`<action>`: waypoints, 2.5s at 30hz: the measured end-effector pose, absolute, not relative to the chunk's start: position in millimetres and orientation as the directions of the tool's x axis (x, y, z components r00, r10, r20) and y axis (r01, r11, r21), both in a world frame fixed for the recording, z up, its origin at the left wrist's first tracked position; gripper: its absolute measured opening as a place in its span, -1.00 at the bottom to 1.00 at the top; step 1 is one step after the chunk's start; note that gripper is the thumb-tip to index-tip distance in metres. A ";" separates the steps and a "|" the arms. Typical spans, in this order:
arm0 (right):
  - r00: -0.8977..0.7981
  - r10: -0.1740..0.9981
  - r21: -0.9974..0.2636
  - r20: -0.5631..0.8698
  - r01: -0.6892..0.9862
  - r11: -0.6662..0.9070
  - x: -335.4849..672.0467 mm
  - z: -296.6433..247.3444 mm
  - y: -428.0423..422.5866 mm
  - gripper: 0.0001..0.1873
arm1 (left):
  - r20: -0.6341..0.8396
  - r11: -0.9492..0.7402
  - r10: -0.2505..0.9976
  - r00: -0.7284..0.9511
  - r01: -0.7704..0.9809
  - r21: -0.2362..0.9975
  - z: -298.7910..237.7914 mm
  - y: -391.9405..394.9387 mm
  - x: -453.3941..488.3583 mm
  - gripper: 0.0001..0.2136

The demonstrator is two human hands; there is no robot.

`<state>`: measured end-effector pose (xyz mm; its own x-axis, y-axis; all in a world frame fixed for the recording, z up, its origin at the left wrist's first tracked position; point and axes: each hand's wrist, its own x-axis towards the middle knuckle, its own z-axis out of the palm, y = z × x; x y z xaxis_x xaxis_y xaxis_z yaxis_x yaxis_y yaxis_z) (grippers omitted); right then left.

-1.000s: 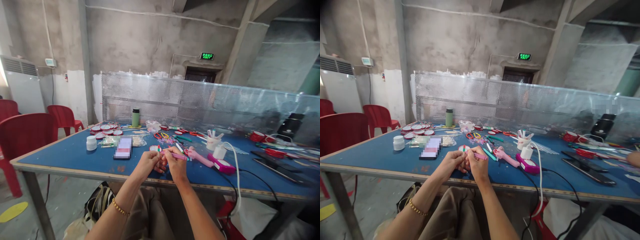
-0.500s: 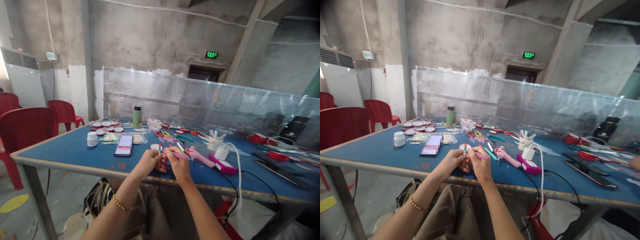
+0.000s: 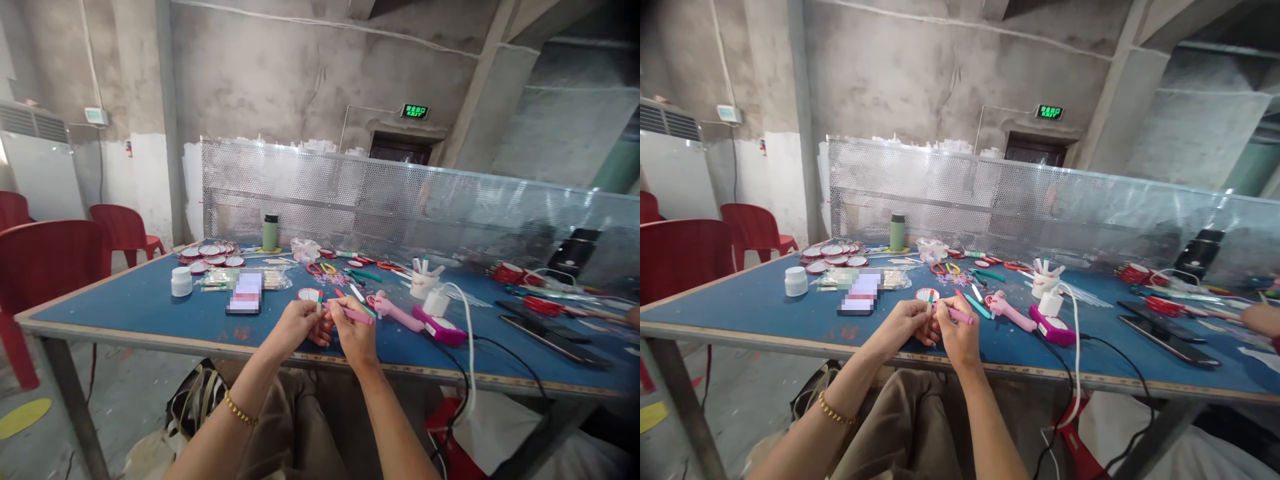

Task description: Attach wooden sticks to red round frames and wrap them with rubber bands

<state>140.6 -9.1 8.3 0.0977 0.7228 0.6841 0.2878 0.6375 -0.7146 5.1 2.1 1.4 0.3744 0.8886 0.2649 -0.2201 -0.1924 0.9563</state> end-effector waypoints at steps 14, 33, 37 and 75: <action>0.083 0.740 -0.728 0.668 0.282 0.625 139.5 10.5 -11.6 -0.78 | 0.292 -0.237 0.888 0.355 -0.190 0.953 1.7 1.9 7.0 -0.77; 0.053 0.731 -0.710 0.680 0.299 0.638 140.6 8.9 -10.5 -0.80 | 0.282 -0.240 0.896 0.343 -0.160 0.958 -1.3 4.0 7.9 -0.83; 0.041 0.730 -0.704 0.682 0.309 0.640 141.4 8.1 -9.6 -0.80 | 0.282 -0.244 0.897 0.340 -0.150 0.958 -1.7 4.0 8.2 -0.81; 0.049 0.717 -0.686 0.696 0.341 0.643 140.3 9.0 -10.7 -0.78 | 0.300 -0.260 0.886 0.354 -0.155 0.953 -1.3 3.8 7.7 -0.77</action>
